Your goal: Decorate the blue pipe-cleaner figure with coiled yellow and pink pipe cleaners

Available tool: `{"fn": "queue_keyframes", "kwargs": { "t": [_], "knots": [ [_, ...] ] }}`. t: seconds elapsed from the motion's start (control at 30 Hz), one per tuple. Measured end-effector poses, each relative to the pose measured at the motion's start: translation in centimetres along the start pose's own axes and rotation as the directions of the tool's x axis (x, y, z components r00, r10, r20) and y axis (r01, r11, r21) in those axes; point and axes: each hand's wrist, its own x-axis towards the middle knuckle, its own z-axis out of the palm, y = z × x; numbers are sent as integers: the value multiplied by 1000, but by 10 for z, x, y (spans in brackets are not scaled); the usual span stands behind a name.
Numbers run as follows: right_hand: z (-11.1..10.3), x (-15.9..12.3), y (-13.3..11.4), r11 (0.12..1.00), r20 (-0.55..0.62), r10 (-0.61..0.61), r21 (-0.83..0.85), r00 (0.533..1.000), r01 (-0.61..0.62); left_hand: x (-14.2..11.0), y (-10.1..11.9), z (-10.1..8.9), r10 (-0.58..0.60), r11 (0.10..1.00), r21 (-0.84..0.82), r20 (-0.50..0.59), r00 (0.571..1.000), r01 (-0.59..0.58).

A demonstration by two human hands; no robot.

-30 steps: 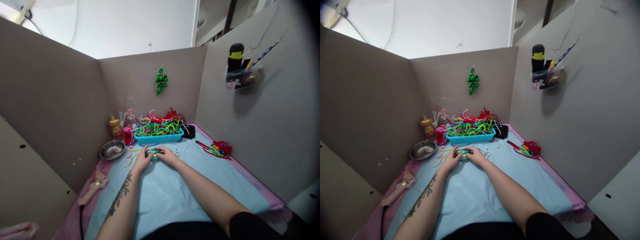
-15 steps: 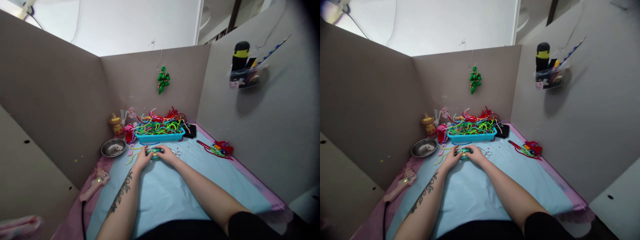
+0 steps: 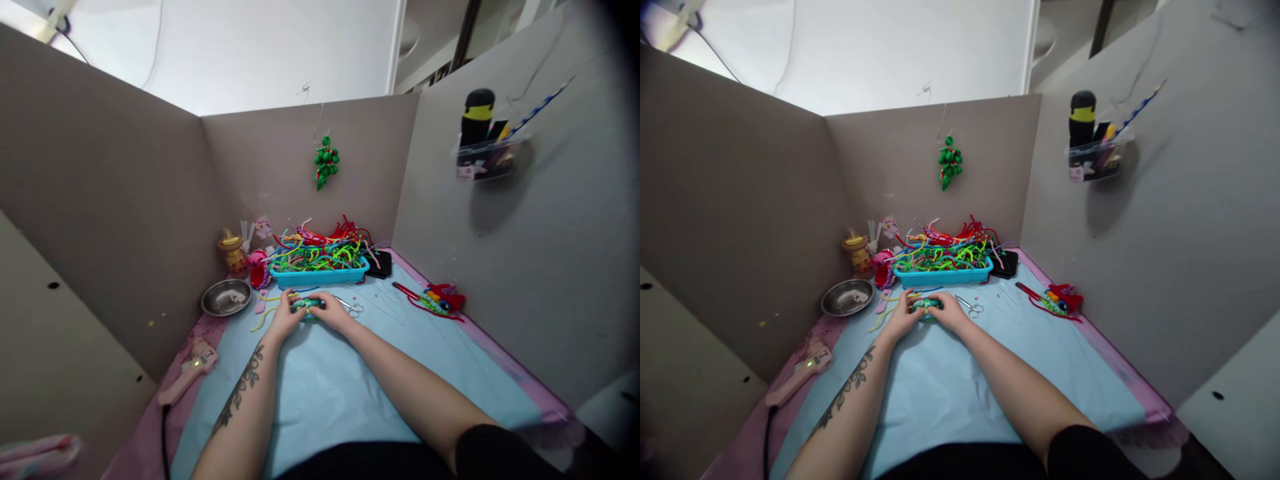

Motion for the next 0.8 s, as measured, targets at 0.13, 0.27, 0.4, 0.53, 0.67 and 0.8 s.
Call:
{"fn": "queue_keyframes", "kwargs": {
  "t": [0.13, 0.27, 0.4, 0.53, 0.67, 0.8],
  "knots": [
    [0, 0, 0, 1000, -11, 6, 15, 1000, -6, 0, 0, 0, 1, 1000, 6, -4, 1000, -1],
    [-4, -3, 5, 994, -33, 21, 106, 999, -17, 1, 6, -8, -7, 997, -78, -50, 999, 3],
    [-8, -6, 5, 999, -91, -7, 47, 996, 11, 2, 16, -21, 0, 1000, 0, -144, 990, 0],
    [-7, -8, 1, 986, -83, -154, -85, 985, 147, 1, 20, -23, 106, 980, 178, -123, 987, -83],
    [-4, -10, -1, 952, -50, -255, -189, 966, 242, 0, 17, -18, 280, 917, 306, -34, 959, -257],
    [-5, -12, -1, 930, -26, -293, -239, 956, 279, 1, 11, -16, 287, 896, 348, 21, 958, -276]
  ]
}}
